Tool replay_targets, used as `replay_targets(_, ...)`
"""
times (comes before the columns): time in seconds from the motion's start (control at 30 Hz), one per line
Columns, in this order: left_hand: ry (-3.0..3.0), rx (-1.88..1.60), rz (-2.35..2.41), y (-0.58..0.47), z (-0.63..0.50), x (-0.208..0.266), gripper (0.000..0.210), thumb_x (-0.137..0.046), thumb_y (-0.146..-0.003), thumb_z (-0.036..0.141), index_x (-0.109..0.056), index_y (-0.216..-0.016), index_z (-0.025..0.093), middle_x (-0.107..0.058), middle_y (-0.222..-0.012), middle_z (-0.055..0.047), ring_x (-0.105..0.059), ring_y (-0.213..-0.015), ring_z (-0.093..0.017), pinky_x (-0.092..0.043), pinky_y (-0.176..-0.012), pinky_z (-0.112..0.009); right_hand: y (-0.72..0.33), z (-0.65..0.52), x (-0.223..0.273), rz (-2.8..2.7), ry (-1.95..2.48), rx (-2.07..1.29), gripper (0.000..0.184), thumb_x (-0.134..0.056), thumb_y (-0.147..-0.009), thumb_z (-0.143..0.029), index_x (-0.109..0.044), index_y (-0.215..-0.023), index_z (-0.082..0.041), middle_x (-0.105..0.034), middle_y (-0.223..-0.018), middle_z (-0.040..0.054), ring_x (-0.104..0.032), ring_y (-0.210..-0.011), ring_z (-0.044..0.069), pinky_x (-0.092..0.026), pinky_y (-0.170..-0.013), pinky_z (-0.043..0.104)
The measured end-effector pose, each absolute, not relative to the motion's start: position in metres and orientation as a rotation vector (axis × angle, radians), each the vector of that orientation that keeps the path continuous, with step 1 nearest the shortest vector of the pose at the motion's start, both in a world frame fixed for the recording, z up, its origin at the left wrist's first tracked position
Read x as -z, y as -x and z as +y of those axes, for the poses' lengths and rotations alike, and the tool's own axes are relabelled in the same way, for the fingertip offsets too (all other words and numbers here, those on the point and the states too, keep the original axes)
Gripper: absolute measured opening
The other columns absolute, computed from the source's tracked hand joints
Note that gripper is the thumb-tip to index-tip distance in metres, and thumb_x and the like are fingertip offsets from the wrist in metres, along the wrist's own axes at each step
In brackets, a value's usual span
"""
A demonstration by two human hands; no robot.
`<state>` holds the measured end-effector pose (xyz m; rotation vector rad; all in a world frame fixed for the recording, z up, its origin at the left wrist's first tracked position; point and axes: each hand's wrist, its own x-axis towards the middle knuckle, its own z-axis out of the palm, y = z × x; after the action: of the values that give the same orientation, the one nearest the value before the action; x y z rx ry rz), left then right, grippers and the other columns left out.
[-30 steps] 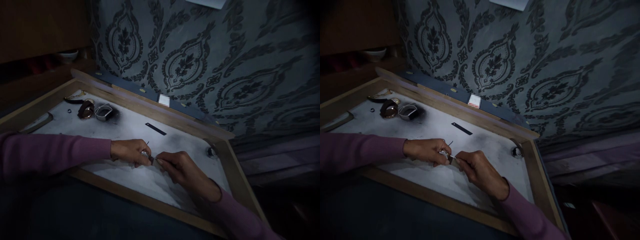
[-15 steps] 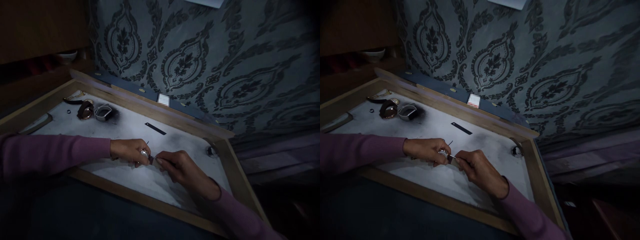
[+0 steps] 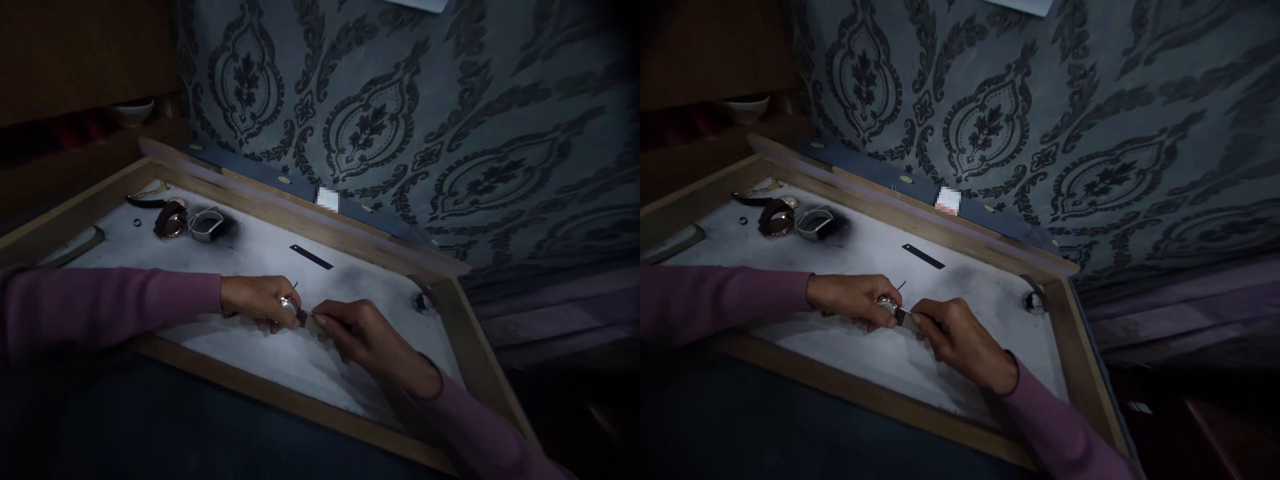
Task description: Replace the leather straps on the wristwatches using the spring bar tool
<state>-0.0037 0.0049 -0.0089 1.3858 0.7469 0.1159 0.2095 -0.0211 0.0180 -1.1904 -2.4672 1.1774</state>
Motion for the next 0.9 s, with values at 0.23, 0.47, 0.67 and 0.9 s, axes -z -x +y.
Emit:
replay_targets(0.23, -1.342, -0.095, 0.753, 0.0027, 0.0062, 0.0061, 0.01, -0.064, -0.075, 0.023, -0.058, -0.075, 0.015, -0.056, -0.055, 0.005, -0.048, -0.045, -0.007, -0.035, -0.043, -0.019, -0.2113, -0.0194, -0.0182, -2.447, 1.209, -1.157, 0.031, -0.042, -0.096, -0.029, -0.063, -0.08, -0.014, -0.049, -0.047, -0.0043, -0.048, -0.039, 0.008, -0.035, -0.045, 0.02)
replay_targets(0.47, -1.367, -0.066, 0.711, 0.0043, 0.0117, 0.0049, 0.009, -0.06, -0.08, 0.02, -0.056, -0.074, 0.014, -0.059, -0.058, 0.003, -0.049, -0.043, -0.006, -0.032, -0.037, -0.017, -0.2119, -0.0168, -0.0173, -2.471, 1.191, -0.996, 0.029, -0.045, -0.095, -0.028, -0.064, -0.077, -0.015, -0.051, -0.054, -0.0023, -0.042, -0.045, 0.008, -0.032, -0.047, 0.021)
replay_targets(0.67, -1.356, -0.056, 0.685, 0.007, 0.0133, 0.0046, 0.016, -0.065, -0.079, 0.025, -0.056, -0.071, 0.015, -0.058, -0.056, 0.004, -0.049, -0.043, -0.007, -0.035, -0.04, -0.018, -0.2143, -0.0137, -0.0153, -2.489, 1.164, -0.942, 0.029, -0.046, -0.094, -0.027, -0.063, -0.075, -0.014, -0.054, -0.058, -0.0009, -0.045, -0.051, 0.009, -0.033, -0.051, 0.021)
replay_targets(0.9, -1.353, -0.047, 0.705, 0.0067, 0.0139, 0.0044, 0.018, -0.067, -0.078, 0.026, -0.056, -0.071, 0.015, -0.058, -0.055, 0.005, -0.049, -0.043, -0.006, -0.037, -0.041, -0.017, -0.2152, -0.0119, -0.0146, -2.493, 1.15, -0.911, 0.027, -0.046, -0.094, -0.026, -0.064, -0.077, -0.014, -0.055, -0.058, -0.0011, -0.045, -0.051, 0.009, -0.032, -0.052, 0.022)
